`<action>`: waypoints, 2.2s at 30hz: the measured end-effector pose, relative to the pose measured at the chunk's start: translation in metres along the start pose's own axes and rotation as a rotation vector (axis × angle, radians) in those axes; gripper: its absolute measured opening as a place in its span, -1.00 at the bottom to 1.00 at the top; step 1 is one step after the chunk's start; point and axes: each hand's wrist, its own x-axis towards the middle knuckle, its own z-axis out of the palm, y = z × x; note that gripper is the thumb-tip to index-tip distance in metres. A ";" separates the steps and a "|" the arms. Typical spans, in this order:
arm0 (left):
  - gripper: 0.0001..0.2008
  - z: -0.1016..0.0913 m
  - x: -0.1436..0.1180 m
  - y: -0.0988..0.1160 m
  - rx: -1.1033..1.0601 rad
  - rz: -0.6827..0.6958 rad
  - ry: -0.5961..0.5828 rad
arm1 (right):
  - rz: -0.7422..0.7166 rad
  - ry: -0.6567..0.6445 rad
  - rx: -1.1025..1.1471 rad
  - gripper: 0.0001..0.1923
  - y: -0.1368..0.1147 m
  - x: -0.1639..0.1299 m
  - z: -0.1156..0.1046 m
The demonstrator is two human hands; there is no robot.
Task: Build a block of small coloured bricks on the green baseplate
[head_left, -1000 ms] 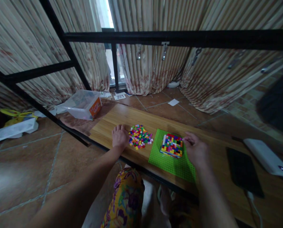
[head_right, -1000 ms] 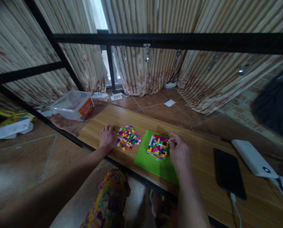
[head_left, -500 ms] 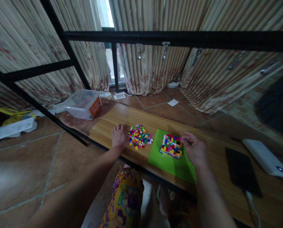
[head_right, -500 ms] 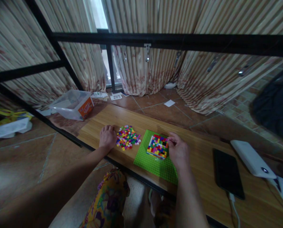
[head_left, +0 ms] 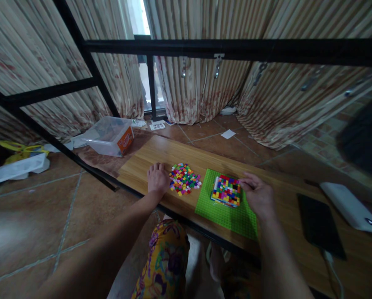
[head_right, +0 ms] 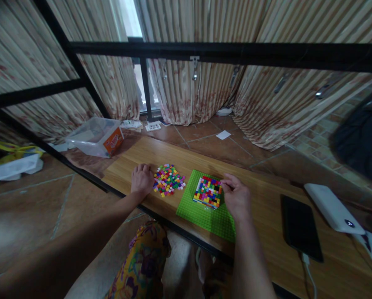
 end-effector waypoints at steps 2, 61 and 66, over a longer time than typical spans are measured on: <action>-0.67 -0.001 0.000 0.000 0.009 0.002 -0.002 | -0.007 -0.012 -0.011 -0.57 -0.001 0.000 -0.001; -0.68 -0.002 -0.001 0.001 0.013 -0.005 -0.013 | -0.446 -0.354 -0.858 -0.82 -0.083 -0.060 0.097; -0.68 -0.003 0.000 0.001 0.014 -0.001 -0.016 | -0.491 -0.313 -0.822 -0.82 -0.078 -0.060 0.098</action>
